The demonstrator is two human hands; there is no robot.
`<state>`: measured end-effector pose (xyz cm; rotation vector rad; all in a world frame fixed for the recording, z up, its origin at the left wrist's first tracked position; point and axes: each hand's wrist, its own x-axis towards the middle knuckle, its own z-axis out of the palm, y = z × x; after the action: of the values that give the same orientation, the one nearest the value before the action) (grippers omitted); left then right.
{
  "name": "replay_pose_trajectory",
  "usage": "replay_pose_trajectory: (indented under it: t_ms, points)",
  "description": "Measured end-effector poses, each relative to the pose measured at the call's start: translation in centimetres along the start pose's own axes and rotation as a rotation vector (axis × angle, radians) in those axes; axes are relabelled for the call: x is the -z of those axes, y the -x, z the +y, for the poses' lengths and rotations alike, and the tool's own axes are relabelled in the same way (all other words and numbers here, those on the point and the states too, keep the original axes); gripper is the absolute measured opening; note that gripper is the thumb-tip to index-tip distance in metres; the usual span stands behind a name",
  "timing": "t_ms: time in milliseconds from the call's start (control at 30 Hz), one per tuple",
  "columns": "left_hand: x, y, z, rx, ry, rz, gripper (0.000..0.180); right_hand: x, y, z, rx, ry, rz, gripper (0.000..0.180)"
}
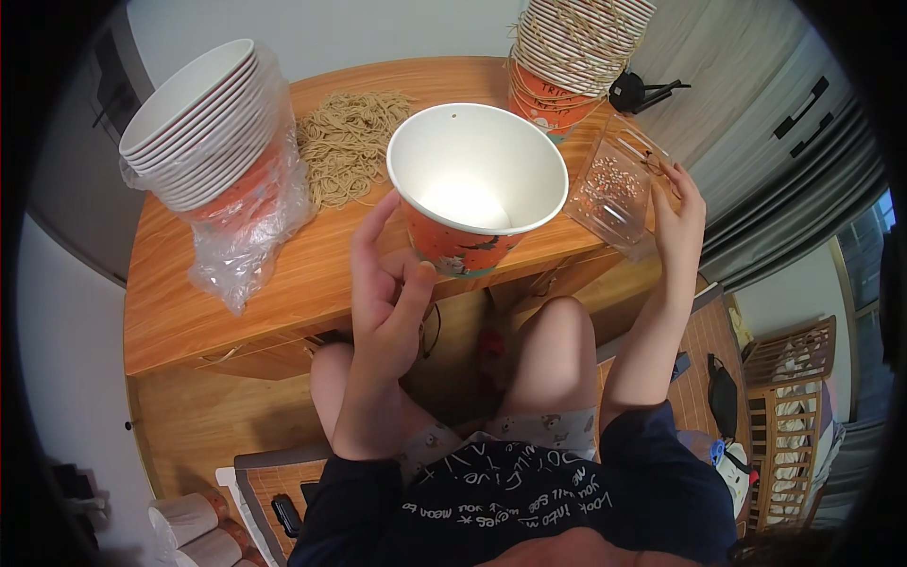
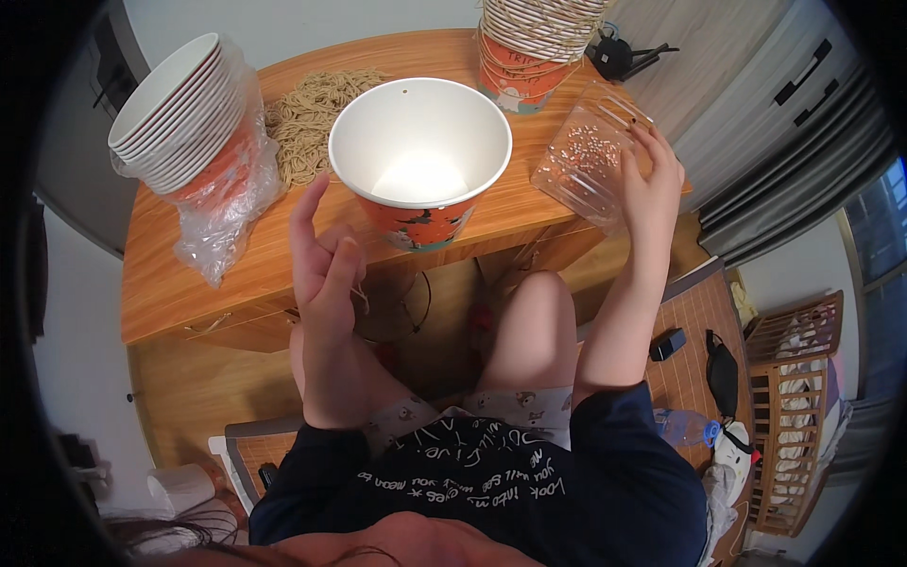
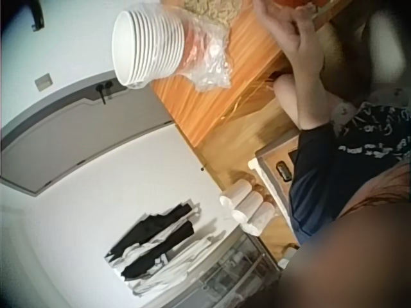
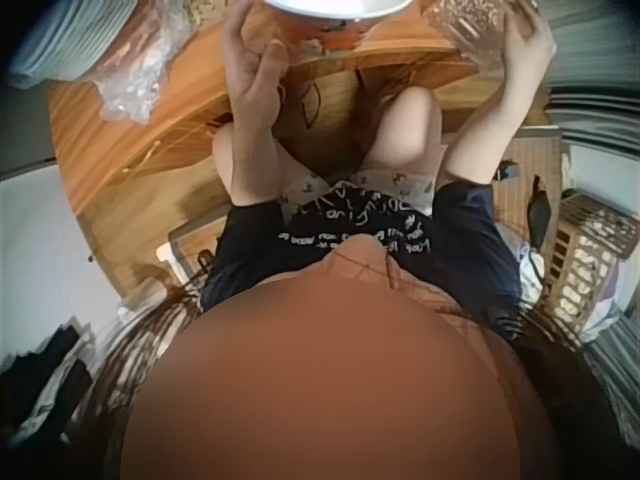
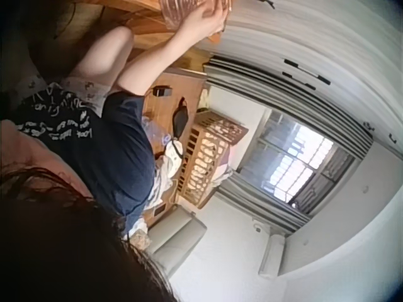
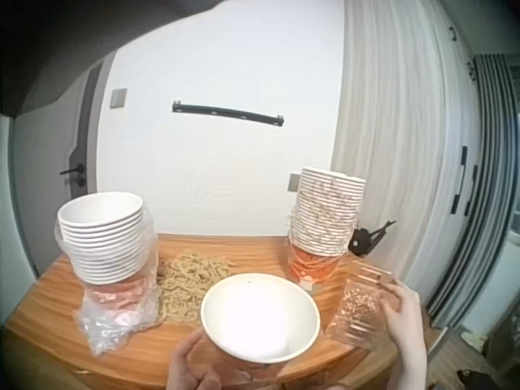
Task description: Tying elastic strings to paper buckets for carrying.
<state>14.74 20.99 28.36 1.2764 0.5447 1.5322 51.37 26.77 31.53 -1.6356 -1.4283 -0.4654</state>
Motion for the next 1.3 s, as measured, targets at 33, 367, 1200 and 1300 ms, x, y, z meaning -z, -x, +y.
replay_pose_trajectory:
  t_ms: [33,367,1200,1300]
  points:
    - [0.0,0.2,0.1,0.023,-0.017,0.039,0.059,0.3,0.6,-1.0,0.000,-0.004,-0.004,0.027]
    - [-2.1,1.2,-1.4,-0.061,0.017,0.006,0.053,0.4,16.1,-16.0,-0.183,-1.116,-0.779,0.049]
    - [-1.1,1.0,1.0,0.358,-0.178,-0.467,0.016,3.4,10.7,-15.6,0.510,-0.493,-0.276,0.017]
    - [-1.1,1.2,1.3,0.375,-0.087,-0.474,0.016,3.0,10.1,-15.7,0.540,-0.488,-0.287,0.012]
